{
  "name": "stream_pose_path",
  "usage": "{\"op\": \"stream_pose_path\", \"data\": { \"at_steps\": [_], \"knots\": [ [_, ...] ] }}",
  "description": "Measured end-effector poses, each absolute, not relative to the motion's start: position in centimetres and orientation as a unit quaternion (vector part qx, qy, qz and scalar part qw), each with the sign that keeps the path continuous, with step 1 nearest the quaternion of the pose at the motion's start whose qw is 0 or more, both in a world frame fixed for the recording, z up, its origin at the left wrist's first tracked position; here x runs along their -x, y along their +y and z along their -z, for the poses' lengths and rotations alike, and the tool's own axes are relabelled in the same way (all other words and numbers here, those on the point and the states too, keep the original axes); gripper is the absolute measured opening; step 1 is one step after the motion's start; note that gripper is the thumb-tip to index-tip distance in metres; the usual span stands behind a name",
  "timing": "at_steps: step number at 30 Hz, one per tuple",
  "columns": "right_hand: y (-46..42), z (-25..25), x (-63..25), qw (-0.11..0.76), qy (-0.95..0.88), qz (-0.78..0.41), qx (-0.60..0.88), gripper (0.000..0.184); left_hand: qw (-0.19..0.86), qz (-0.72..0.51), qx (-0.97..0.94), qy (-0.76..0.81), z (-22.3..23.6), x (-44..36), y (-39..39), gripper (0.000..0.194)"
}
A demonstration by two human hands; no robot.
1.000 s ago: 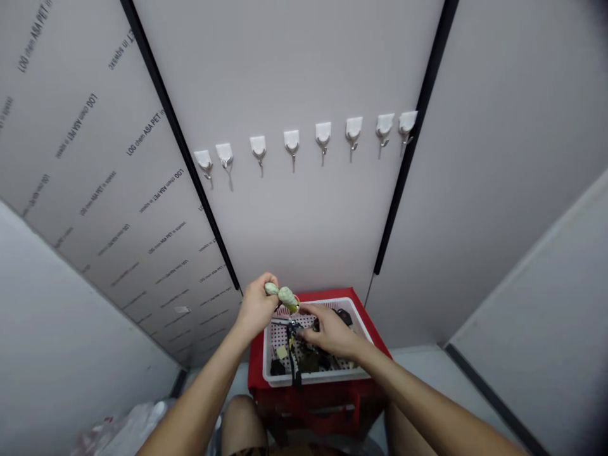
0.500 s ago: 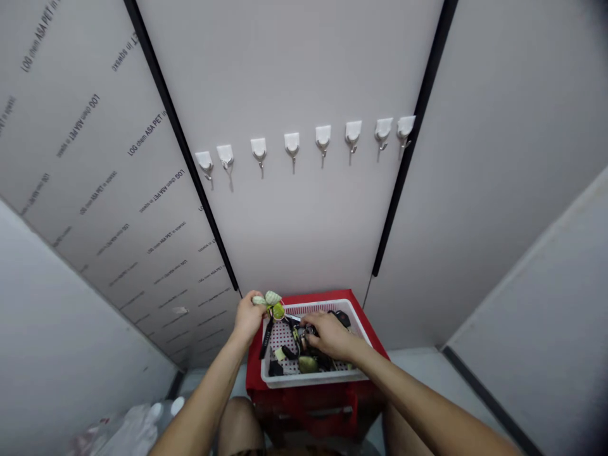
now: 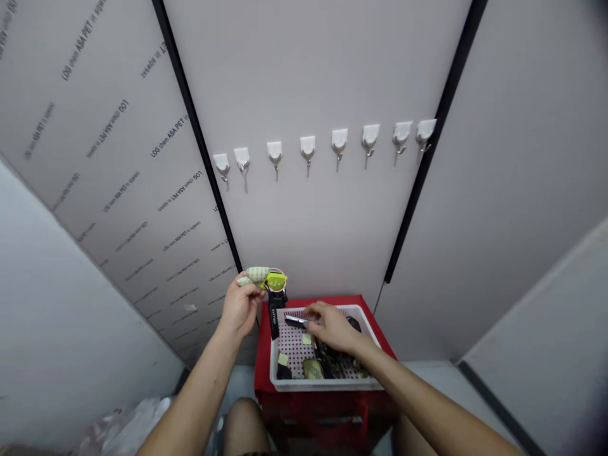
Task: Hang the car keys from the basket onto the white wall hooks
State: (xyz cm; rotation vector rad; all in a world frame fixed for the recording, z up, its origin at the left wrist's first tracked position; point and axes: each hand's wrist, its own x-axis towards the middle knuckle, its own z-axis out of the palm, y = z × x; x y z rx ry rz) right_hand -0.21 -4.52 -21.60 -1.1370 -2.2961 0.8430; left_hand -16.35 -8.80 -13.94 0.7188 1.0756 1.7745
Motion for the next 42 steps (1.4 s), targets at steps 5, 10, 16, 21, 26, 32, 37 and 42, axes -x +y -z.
{"op": "stream_pose_path", "data": {
  "at_steps": [5,10,16,21,26,32,37,42],
  "knots": [
    [-5.6,19.1,2.3,0.227,-0.552,-0.738,0.316,0.049,0.457,-0.725,-0.306,0.414,14.2,14.5,-9.0,0.024],
    [-4.0,18.2,3.4,0.437,-0.367,-0.756,0.321,0.027,0.464,-0.668,-0.359,0.458,15.6,13.9,-10.6,0.019],
    [-4.1,15.8,3.6,0.488,-0.499,-0.651,0.298,0.018,0.481,-0.488,-0.505,0.525,16.8,15.0,-11.8,0.018],
    [-5.6,15.2,4.1,0.425,-0.683,-0.529,0.271,0.019,0.497,-0.483,-0.486,0.533,15.9,15.9,-10.1,0.036],
    [-5.9,14.9,3.5,0.39,-0.794,-0.382,0.267,0.024,0.591,-0.519,-0.395,0.474,15.5,17.1,-9.4,0.046],
    [-7.3,14.8,3.5,0.309,-0.88,-0.313,0.178,0.036,0.572,-0.552,-0.414,0.444,15.1,16.2,-9.6,0.031],
    [-6.9,14.9,3.7,0.336,-0.824,-0.406,0.21,0.031,0.49,-0.591,-0.436,0.47,13.6,16.0,-9.6,0.028],
    [-6.3,14.0,4.6,0.397,-0.694,-0.567,0.2,0.012,0.416,-0.564,-0.522,0.486,11.2,16.3,-9.7,0.022]
  ]
}}
